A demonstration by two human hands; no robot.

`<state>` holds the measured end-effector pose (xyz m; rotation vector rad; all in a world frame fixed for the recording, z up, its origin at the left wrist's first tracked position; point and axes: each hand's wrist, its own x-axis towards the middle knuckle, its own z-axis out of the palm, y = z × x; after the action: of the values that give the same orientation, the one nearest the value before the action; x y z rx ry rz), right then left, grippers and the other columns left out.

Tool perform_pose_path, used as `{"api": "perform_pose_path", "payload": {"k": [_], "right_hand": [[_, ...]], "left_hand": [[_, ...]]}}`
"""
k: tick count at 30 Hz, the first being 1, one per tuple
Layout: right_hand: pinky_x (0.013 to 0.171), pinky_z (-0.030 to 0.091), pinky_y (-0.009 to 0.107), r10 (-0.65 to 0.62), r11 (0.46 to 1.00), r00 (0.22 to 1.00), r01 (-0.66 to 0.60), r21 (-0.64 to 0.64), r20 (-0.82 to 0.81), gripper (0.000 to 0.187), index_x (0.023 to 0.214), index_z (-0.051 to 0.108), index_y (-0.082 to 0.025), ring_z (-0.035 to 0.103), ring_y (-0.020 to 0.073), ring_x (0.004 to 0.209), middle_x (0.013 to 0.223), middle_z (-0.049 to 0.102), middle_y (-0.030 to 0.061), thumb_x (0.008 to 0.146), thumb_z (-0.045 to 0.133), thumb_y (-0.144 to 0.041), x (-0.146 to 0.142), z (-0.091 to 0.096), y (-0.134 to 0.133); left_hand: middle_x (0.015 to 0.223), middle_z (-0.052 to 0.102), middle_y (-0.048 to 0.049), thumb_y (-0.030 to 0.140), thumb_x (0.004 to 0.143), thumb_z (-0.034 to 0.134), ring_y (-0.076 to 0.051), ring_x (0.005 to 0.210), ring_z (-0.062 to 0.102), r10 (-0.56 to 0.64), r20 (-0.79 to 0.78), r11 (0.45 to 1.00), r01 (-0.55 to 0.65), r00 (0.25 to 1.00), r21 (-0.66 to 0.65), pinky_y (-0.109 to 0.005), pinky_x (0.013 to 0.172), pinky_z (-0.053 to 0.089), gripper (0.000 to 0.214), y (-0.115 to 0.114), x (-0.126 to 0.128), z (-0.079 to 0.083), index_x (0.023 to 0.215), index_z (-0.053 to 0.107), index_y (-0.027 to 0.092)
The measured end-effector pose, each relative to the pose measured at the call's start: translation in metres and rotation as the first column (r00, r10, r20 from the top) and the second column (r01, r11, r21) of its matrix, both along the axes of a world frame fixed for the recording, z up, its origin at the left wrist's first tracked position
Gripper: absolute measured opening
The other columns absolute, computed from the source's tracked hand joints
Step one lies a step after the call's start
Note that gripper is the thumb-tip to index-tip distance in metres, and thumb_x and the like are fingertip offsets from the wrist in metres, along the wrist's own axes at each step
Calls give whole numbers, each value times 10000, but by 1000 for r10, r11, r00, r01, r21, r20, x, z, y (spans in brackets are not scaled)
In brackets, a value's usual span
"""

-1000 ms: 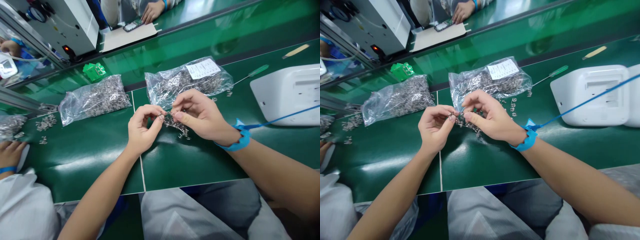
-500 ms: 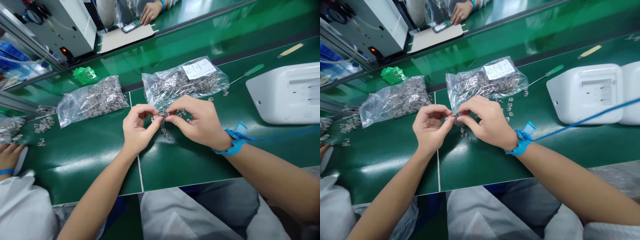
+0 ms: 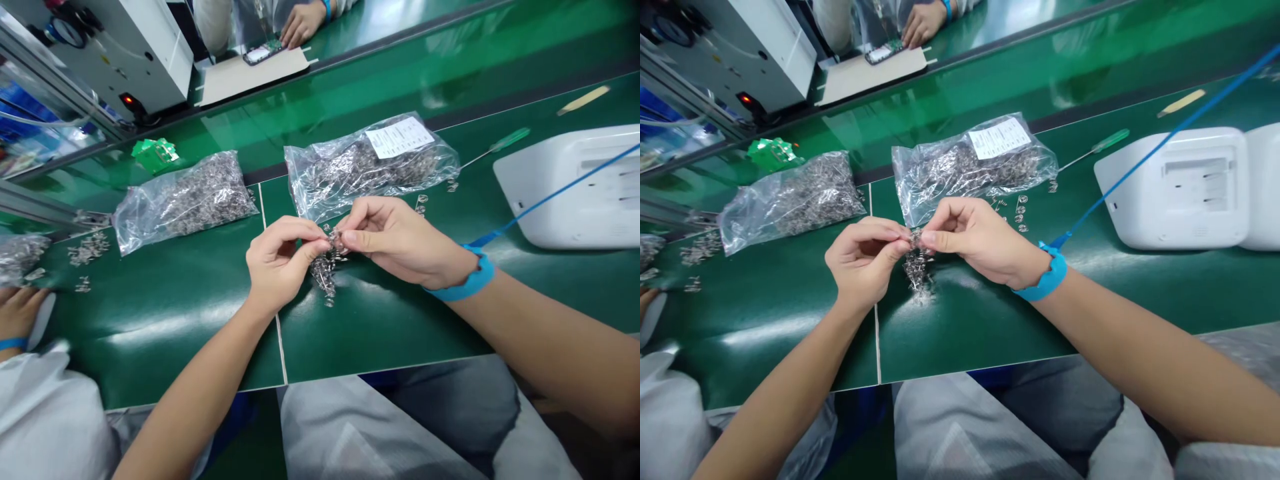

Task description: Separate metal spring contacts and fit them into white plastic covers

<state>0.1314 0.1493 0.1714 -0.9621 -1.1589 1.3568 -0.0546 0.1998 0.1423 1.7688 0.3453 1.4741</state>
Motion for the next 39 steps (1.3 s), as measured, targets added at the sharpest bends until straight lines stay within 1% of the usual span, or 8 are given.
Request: {"api": "perform_pose_path", "payload": {"k": [4, 10, 13, 19, 24, 32, 35, 39], "right_hand": [[750, 589, 332, -84, 978, 988, 56, 202, 130, 215, 744, 679, -193, 700, 171, 812, 843, 730, 25, 734, 881, -265, -2, 1, -1], [742, 586, 356, -415, 800, 833, 142, 583, 366, 136, 749, 697, -227, 702, 182, 795, 833, 745, 10, 813, 763, -127, -8, -4, -4], [737, 596, 368, -492, 754, 808, 209, 623, 324, 146, 726, 698, -241, 713, 192, 797, 831, 757, 6, 802, 790, -155, -11, -5, -5], [591, 594, 328, -320, 911, 924, 239, 337, 209, 203, 794, 683, -219, 678, 152, 620, 747, 721, 6, 798, 828, -361, -9, -1, -1], [583, 568, 314, -191, 961, 931, 114, 250, 310, 199, 787, 681, -197, 667, 154, 624, 702, 699, 7, 811, 807, -348, -7, 0, 0], [718, 551, 348, -360, 881, 822, 144, 451, 440, 97, 925, 645, -212, 663, 202, 860, 925, 701, 48, 894, 682, -297, -3, -1, -1], [818, 541, 397, -415, 819, 725, 34, 573, 550, 265, 1069, 651, -221, 646, 246, 999, 1088, 700, 80, 855, 737, -352, -4, -1, 1], [804, 525, 374, -458, 748, 674, -60, 661, 579, 47, 903, 674, -225, 662, 210, 876, 901, 726, 38, 925, 633, -222, -4, 1, 0]], "left_hand": [[853, 716, 8, 186, 817, 810, -104, 773, 698, -79, 54, 957, 91, 995, -276, -236, 705, 599, 154, 4, 0, -4, 917, 702, 234], [817, 685, 9, 345, 798, 838, -88, 669, 661, -106, 44, 866, 114, 993, -487, -219, 614, 572, 211, 5, 1, -8, 873, 683, 223], [886, 704, -12, 445, 766, 848, -107, 725, 667, -130, -15, 900, 112, 991, -421, -238, 642, 570, 311, 2, -1, -3, 928, 693, 229], [774, 685, 9, 289, 813, 803, -99, 662, 651, -44, -187, 954, -14, 981, -298, -226, 612, 538, 151, 0, -3, 6, 877, 693, 208], [819, 721, 5, 144, 836, 715, -102, 704, 657, 41, -270, 987, -81, 962, -137, -226, 641, 529, 86, 0, -3, -2, 889, 718, 211], [810, 705, 23, 191, 830, 746, -91, 698, 677, 188, -243, 968, -221, 952, -117, -201, 640, 557, 208, 0, -1, -2, 1010, 646, 218], [837, 702, 38, 186, 815, 762, -81, 700, 689, 267, -301, 964, -259, 915, 66, -184, 645, 558, 252, -1, -3, -3, 1016, 615, 224], [861, 697, 52, 184, 825, 753, -67, 660, 670, 347, -366, 928, -259, 863, 269, -184, 633, 548, 242, -4, -4, -4, 1011, 603, 224]]}}
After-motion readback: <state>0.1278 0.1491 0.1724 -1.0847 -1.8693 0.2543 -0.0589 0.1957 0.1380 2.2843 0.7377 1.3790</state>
